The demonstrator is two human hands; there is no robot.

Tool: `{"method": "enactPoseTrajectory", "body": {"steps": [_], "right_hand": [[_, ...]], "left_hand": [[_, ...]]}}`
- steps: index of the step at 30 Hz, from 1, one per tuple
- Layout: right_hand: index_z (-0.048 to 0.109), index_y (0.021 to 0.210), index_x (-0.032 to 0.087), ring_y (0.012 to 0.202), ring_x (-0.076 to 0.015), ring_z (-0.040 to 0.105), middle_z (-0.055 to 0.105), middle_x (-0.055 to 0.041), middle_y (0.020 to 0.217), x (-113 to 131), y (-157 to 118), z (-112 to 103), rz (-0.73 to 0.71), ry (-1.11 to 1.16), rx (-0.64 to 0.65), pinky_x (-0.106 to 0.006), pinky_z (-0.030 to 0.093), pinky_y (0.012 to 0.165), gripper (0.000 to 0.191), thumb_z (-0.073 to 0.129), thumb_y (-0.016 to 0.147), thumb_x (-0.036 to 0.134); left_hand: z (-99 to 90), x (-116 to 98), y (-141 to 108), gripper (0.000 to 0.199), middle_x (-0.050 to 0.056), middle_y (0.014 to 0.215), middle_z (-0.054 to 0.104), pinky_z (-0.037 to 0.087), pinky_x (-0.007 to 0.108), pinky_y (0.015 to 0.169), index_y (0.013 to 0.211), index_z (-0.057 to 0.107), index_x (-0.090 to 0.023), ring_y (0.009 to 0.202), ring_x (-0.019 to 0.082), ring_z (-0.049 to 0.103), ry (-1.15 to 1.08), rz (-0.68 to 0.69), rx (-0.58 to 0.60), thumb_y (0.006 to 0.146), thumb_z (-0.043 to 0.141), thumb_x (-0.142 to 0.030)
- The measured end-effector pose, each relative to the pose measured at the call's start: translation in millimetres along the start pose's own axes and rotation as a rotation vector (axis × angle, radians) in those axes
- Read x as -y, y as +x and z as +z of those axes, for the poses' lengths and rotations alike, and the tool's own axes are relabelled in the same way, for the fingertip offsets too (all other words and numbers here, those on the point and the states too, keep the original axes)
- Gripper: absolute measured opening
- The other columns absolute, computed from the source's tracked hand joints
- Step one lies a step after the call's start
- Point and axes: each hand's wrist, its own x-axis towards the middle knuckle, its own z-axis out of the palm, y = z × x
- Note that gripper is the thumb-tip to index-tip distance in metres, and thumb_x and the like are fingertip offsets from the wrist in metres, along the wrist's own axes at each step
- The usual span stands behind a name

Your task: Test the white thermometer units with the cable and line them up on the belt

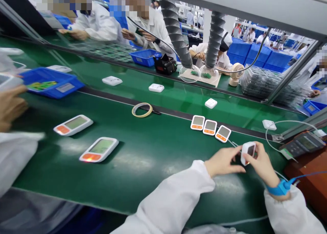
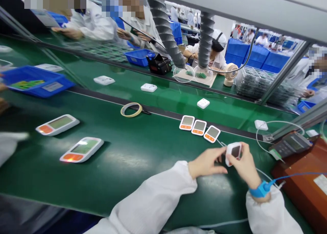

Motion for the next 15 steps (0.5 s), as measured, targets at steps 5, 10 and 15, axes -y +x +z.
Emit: {"method": "enactPoseTrajectory", "body": {"steps": [5,10,15], "right_hand": [[0.049,0.126,0.02,0.091,-0.0242,0.065,0.066,-0.0106,0.112,16,-15,14,-0.052,0.2,0.078,-0.034,0.054,0.074,0.052,0.05,0.092,0.059],[0.054,0.133,0.018,0.094,-0.0235,0.066,0.066,-0.0102,0.12,8,-7,3,-0.109,0.28,0.312,-0.033,0.054,0.081,0.052,0.047,0.096,0.054],[0.071,0.11,0.017,0.087,-0.0257,0.068,0.073,-0.0081,0.097,2,-8,4,-0.151,0.083,0.214,-0.034,0.053,0.08,0.044,0.052,0.092,0.051]], "left_hand": [[33.5,0,-3,0.054,0.007,0.087,0.069,0.049,0.028,0.063,0.122,0.054,-0.016,0.072,0.02,0.065,-0.563,-0.211,-0.086,0.079,0.072,-0.044],[13.3,9,4,0.044,0.007,0.071,0.069,0.045,0.023,0.052,0.102,0.056,-0.013,0.056,0.017,0.064,-1.037,-0.339,0.042,0.073,0.073,-0.041],[7.5,6,6,0.048,0.007,0.073,0.07,0.044,0.021,0.05,0.103,0.056,-0.013,0.056,0.015,0.065,-1.009,-0.329,0.104,0.071,0.078,-0.04]]}}
